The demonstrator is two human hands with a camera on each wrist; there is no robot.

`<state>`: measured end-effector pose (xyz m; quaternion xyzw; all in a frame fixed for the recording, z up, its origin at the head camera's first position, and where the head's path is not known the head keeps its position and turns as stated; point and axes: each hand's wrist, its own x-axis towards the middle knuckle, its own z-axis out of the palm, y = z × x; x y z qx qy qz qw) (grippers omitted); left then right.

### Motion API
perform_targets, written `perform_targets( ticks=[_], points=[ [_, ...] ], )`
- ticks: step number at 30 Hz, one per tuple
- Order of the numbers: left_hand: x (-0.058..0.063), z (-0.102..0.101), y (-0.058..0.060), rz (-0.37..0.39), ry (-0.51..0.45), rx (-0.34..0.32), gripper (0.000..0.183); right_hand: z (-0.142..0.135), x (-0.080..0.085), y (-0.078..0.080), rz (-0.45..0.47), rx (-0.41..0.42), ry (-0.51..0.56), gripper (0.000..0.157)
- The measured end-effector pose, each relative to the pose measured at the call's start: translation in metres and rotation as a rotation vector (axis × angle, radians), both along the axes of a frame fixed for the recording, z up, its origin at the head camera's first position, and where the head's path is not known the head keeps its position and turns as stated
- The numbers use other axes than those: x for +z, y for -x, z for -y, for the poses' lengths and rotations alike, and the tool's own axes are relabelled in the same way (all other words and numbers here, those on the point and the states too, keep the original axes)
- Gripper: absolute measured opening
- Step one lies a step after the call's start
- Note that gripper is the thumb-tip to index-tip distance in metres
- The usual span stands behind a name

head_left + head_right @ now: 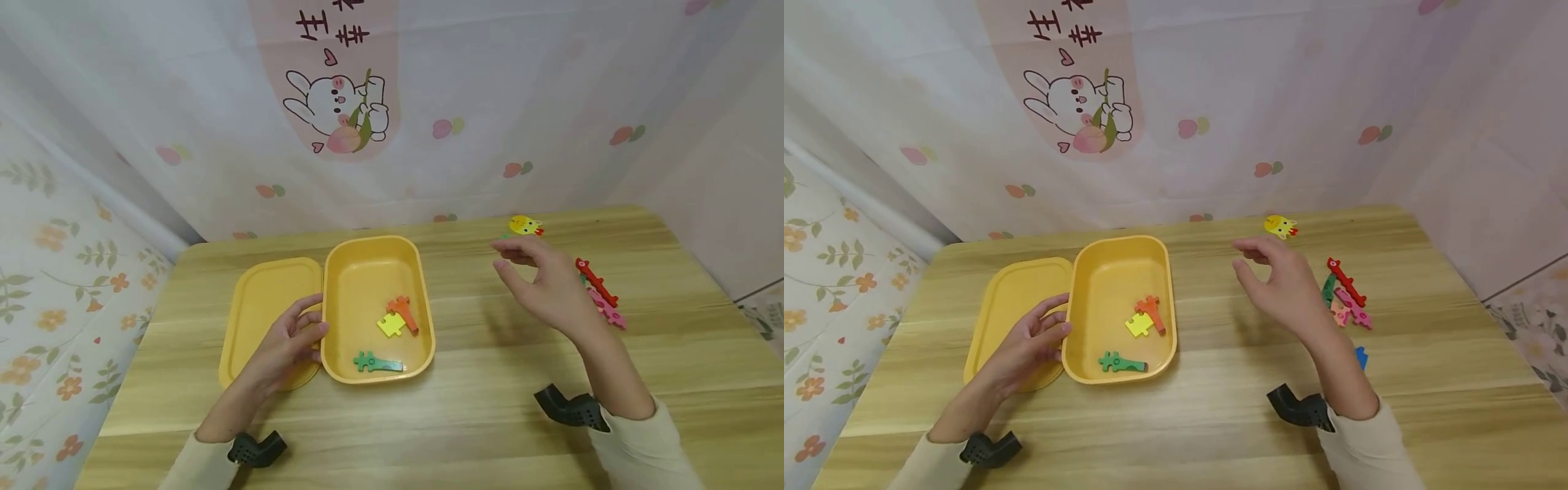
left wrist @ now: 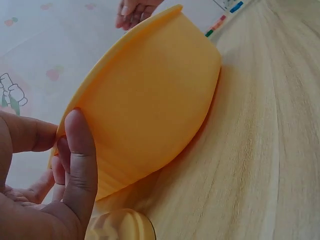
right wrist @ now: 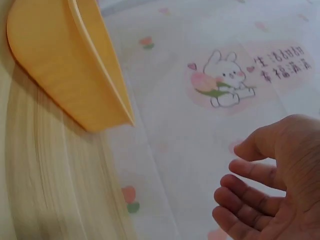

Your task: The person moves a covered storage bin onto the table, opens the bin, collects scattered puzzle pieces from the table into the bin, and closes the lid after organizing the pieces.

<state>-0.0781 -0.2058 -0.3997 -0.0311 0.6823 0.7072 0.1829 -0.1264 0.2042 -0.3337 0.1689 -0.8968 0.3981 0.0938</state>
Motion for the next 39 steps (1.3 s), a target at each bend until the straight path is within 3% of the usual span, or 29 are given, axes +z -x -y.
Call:
perform_targets(
  ticks=[8,16,20,27,39],
  points=[
    [0.002,0.001,0.0,-0.016,0.016,-0.045,0.071,-0.04,0.001,0.003,0.027,-0.118,-0.085,0.037],
    [0.011,0.007,0.005,-0.021,0.112,-0.129,0.079,-0.081,-0.009,0.011,0.075,-0.261,-0.142,0.044],
    [0.014,0.009,0.01,0.0,0.146,-0.156,0.08,-0.098,-0.02,0.015,0.126,-0.288,-0.161,0.045],
    [0.01,0.011,0.014,0.009,0.111,-0.167,0.079,-0.119,-0.032,0.011,0.221,-0.343,-0.198,0.051],
    [0.009,0.01,0.011,0.007,0.061,-0.168,0.081,-0.134,-0.043,0.014,0.371,-0.347,-0.257,0.061]
  ],
)
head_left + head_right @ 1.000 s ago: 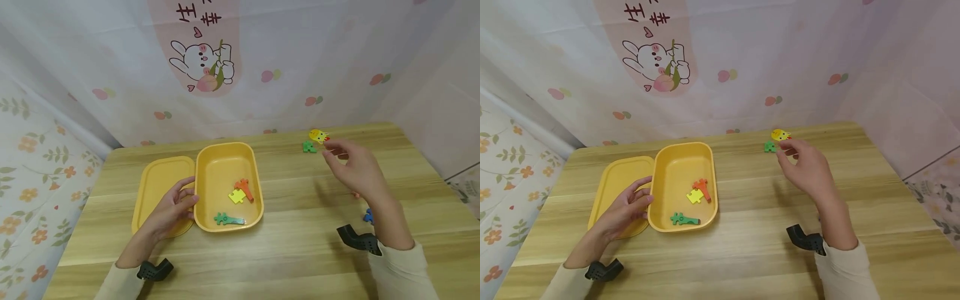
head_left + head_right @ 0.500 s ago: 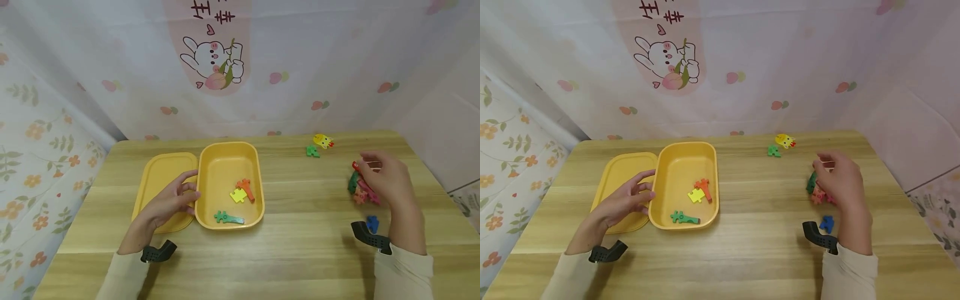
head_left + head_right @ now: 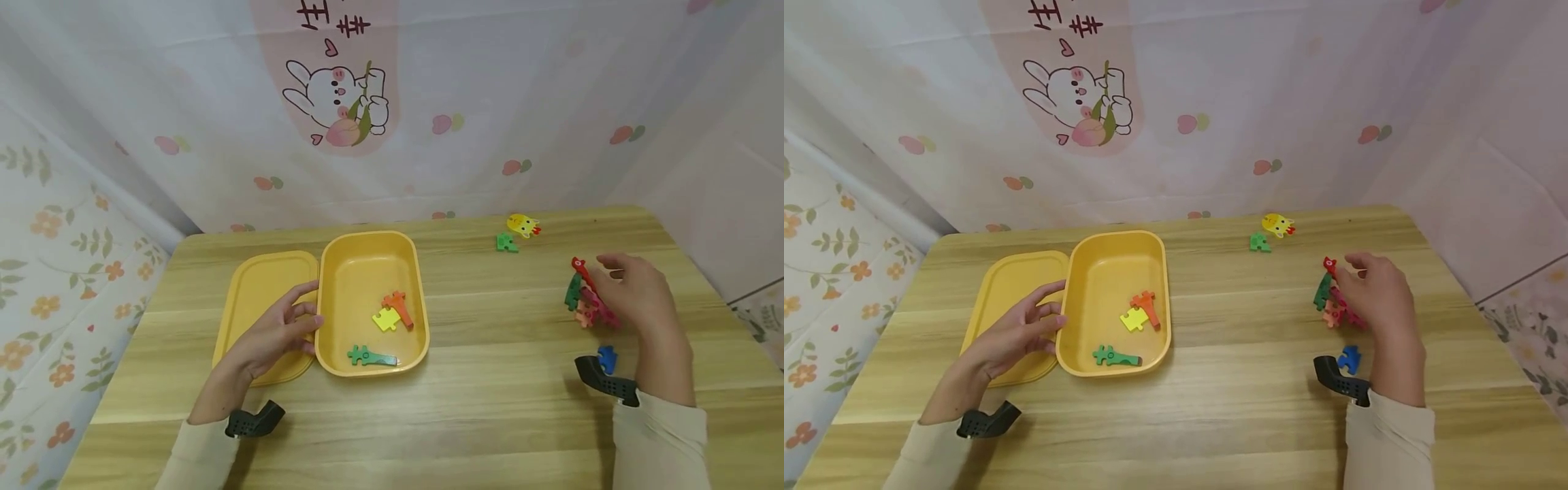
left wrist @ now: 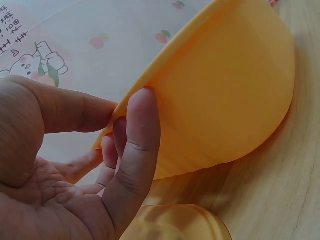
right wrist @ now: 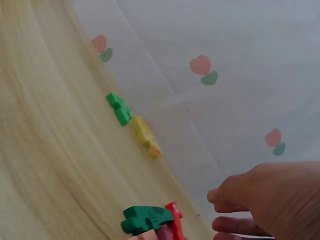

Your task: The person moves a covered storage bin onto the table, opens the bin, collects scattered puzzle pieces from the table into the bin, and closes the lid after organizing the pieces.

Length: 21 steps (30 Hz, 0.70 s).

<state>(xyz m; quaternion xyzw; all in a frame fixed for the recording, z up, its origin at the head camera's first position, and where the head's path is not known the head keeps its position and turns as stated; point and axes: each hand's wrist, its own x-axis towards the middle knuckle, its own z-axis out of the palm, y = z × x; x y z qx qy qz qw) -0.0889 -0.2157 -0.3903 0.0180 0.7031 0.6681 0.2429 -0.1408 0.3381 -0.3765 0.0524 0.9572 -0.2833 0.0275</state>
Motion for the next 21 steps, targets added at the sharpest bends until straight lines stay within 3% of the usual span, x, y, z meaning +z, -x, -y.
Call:
perform_targets(
  ticks=[21],
  points=[
    [-0.001,0.0,0.002,-0.004,0.001,-0.001,0.078,0.001,-0.021,0.005,0.01,-0.055,-0.041,0.05]
  ],
)
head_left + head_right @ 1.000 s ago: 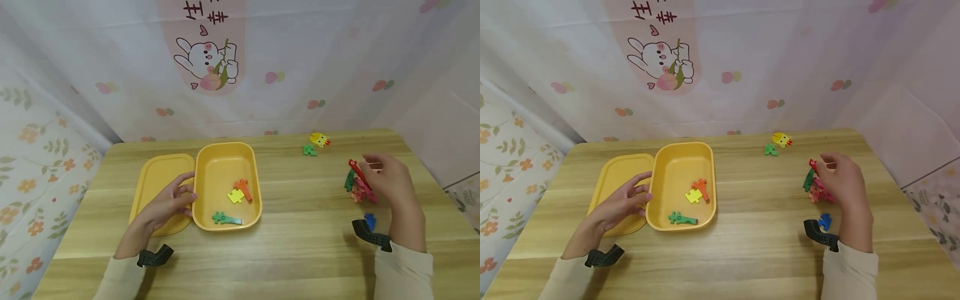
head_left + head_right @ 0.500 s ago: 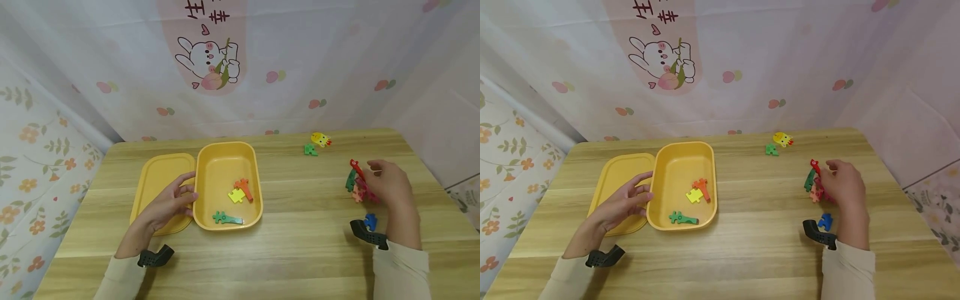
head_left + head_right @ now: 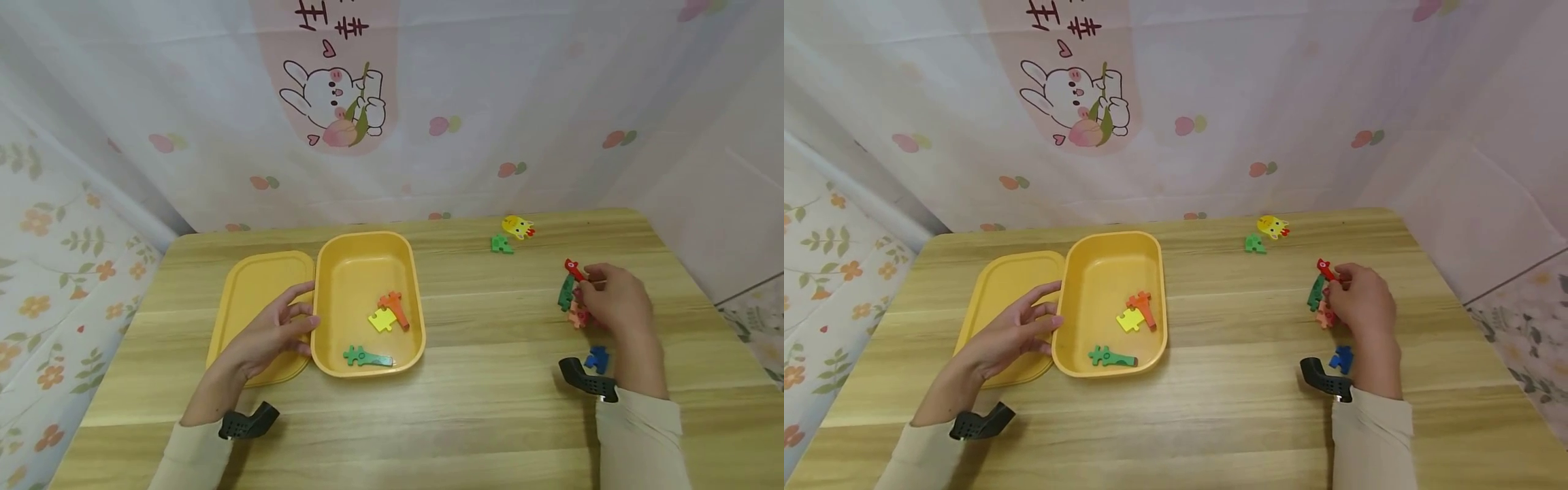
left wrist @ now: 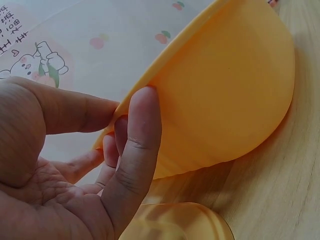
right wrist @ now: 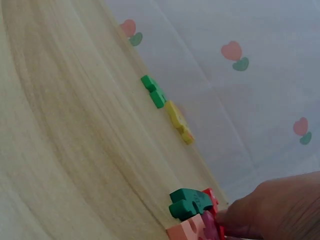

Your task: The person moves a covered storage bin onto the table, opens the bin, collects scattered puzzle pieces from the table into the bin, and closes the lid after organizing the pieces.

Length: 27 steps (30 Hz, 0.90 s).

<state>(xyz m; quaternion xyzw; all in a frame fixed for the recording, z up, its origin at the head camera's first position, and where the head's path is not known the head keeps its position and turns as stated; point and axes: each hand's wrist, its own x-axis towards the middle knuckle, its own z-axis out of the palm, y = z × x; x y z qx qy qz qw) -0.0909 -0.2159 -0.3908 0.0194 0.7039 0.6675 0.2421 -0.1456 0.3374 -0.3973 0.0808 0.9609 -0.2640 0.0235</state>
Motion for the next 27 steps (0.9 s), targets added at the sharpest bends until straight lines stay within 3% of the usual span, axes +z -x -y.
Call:
perform_targets(
  ticks=[7,17,22,27],
  points=[
    [-0.001,0.0,0.0,-0.002,-0.005,-0.003,0.078,0.001,-0.002,-0.002,0.016,-0.067,-0.049,0.05],
    [-0.003,0.002,0.001,0.013,0.0,0.003,0.078,0.008,-0.005,-0.001,-0.007,-0.093,-0.046,0.044],
    [-0.003,0.003,0.0,0.018,0.0,0.005,0.078,0.011,-0.005,0.001,-0.061,-0.084,-0.026,0.041],
    [-0.002,0.003,0.0,0.013,-0.006,-0.003,0.078,0.02,0.006,0.003,-0.141,-0.082,0.029,0.042]
  ],
)
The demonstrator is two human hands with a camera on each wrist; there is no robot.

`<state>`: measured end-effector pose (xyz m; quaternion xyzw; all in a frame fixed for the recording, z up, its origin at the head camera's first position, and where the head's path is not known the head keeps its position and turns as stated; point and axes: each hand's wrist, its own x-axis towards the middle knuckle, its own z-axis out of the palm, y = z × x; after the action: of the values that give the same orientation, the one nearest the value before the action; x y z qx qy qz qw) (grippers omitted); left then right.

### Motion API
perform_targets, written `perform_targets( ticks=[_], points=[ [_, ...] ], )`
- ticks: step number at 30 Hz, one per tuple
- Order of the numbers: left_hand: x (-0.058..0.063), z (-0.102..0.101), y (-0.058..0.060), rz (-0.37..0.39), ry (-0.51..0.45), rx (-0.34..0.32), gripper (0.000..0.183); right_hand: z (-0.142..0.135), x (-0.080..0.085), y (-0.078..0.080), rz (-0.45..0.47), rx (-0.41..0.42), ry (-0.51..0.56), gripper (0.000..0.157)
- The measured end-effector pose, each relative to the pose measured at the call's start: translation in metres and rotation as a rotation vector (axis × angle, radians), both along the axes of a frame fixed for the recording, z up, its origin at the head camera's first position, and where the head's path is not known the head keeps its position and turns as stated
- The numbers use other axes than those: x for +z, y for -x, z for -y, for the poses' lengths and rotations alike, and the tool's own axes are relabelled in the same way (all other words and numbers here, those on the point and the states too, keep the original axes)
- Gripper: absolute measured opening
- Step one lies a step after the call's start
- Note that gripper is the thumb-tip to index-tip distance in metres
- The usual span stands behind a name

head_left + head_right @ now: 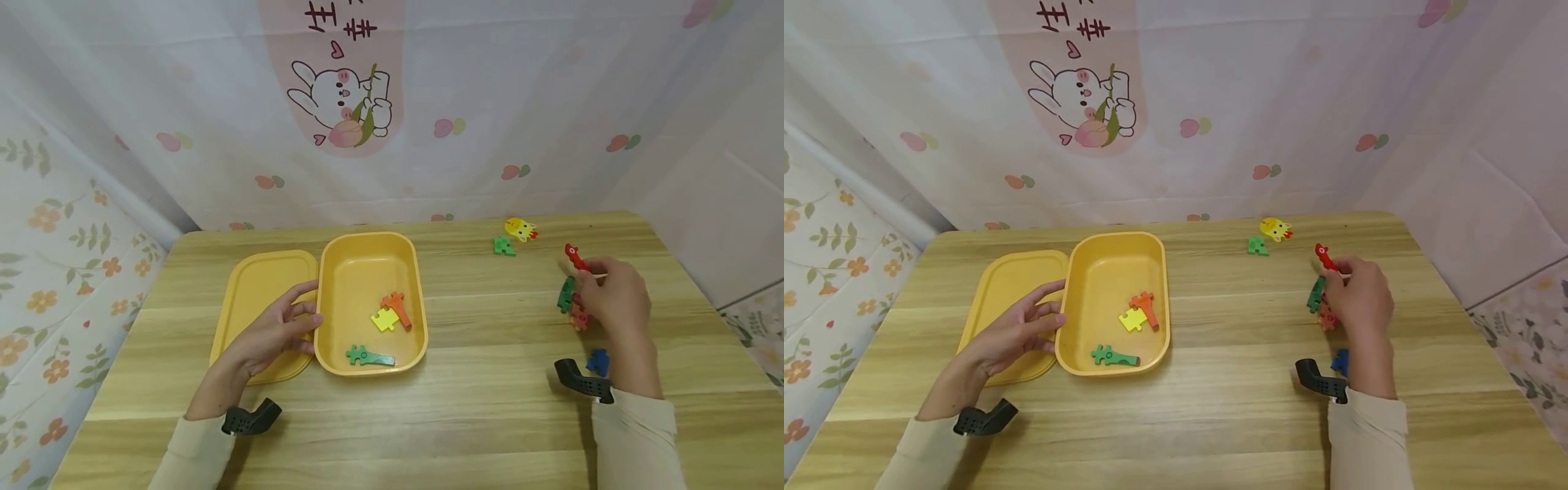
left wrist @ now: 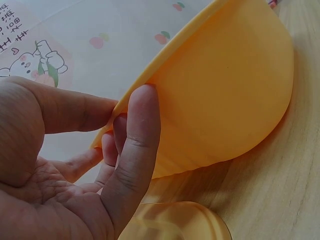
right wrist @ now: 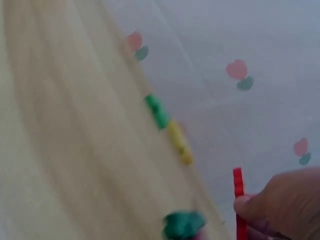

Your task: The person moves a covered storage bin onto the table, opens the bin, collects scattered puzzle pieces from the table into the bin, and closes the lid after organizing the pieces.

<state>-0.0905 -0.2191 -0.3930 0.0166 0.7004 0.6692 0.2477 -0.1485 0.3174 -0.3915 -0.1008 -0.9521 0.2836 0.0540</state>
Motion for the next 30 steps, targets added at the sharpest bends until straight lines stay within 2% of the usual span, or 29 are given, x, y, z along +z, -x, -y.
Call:
perform_targets(
  ticks=[5,10,16,30],
  points=[
    [0.002,0.0,0.001,-0.013,0.001,-0.008,0.078,0.011,0.016,-0.001,-0.06,0.034,0.068,0.042],
    [0.002,-0.002,0.001,-0.002,0.0,-0.003,0.078,0.021,0.024,-0.003,-0.084,0.085,0.144,0.041],
    [0.001,-0.002,0.001,0.005,0.004,0.004,0.078,0.03,0.025,-0.002,-0.095,0.125,0.193,0.039],
    [0.001,-0.002,-0.001,0.015,-0.01,-0.002,0.079,0.038,0.027,0.001,-0.088,0.091,0.25,0.039]
  ],
)
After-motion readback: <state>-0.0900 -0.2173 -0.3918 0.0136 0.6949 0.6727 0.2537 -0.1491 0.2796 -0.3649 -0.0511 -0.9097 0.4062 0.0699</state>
